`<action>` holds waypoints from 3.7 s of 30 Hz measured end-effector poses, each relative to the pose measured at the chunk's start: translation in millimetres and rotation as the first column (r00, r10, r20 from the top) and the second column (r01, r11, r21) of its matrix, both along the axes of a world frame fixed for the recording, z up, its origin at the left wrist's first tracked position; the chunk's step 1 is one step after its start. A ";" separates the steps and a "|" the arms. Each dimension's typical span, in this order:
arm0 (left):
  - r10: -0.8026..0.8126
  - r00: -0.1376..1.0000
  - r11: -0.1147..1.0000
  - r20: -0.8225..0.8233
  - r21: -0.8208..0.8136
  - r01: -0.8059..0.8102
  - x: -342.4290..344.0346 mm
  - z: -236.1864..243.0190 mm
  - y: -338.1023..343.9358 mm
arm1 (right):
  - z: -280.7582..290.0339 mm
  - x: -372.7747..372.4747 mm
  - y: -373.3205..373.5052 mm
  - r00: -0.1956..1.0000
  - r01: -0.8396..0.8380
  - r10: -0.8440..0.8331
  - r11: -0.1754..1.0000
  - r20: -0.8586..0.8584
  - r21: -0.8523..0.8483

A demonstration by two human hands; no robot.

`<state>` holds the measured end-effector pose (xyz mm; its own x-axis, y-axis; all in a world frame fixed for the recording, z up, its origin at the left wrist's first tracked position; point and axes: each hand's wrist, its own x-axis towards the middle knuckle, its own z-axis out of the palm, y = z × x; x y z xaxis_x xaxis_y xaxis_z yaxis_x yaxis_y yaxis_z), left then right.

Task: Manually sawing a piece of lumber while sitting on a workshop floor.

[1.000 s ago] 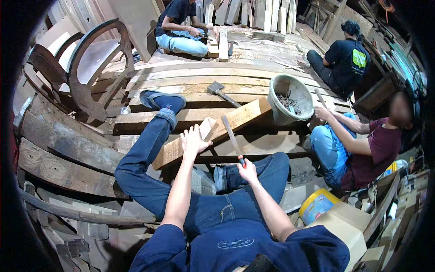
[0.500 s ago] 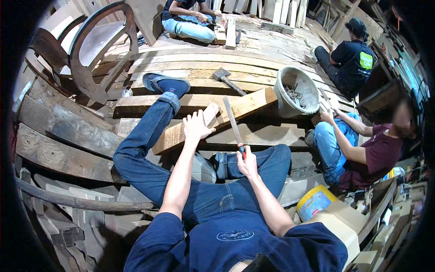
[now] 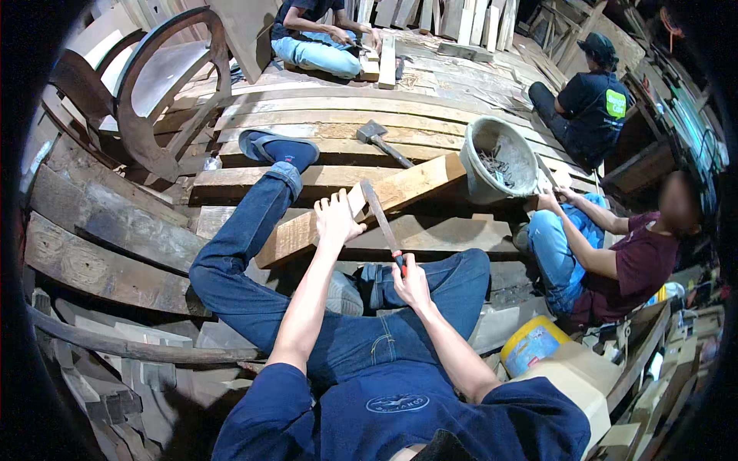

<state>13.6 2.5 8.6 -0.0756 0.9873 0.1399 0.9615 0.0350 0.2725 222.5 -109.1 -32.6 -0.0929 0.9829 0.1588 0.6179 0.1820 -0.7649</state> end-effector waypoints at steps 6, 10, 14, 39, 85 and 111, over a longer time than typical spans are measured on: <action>-0.043 0.999 0.999 -0.001 0.004 0.043 5.0 0.3 5.4 | -0.8 -28.7 46.4 0.985 -0.023 0.033 0.998 0.171 -0.064; -0.035 0.999 0.999 0.020 -0.012 0.035 2.4 -3.1 9.3 | 20.8 -53.2 89.5 0.958 -0.026 0.013 0.999 0.286 0.041; -0.027 0.998 1.000 -0.058 -0.016 0.026 1.7 -1.6 6.5 | 27.2 -37.6 72.5 0.934 -0.039 0.044 0.999 0.356 -0.021; -0.059 0.998 0.998 -0.017 -0.040 0.058 8.0 -2.1 12.1 | 6.1 -40.1 71.6 0.932 0.013 -0.051 0.994 0.359 0.108; -0.031 0.999 0.998 -0.038 -0.047 0.030 4.7 -4.7 11.5 | 37.5 -43.5 59.7 0.946 0.015 0.011 0.997 0.325 -0.077; -0.016 0.997 0.999 -0.081 -0.031 0.014 0.7 -7.4 11.0 | 37.6 -29.8 -5.1 0.922 0.081 0.048 0.946 0.383 -0.314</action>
<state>14.3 13.6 1.2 -0.0501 0.9921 0.1146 0.9810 0.0274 0.1921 192.7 -114.2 5.0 -0.0656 0.9763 -0.2063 0.8735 -0.0437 -0.4849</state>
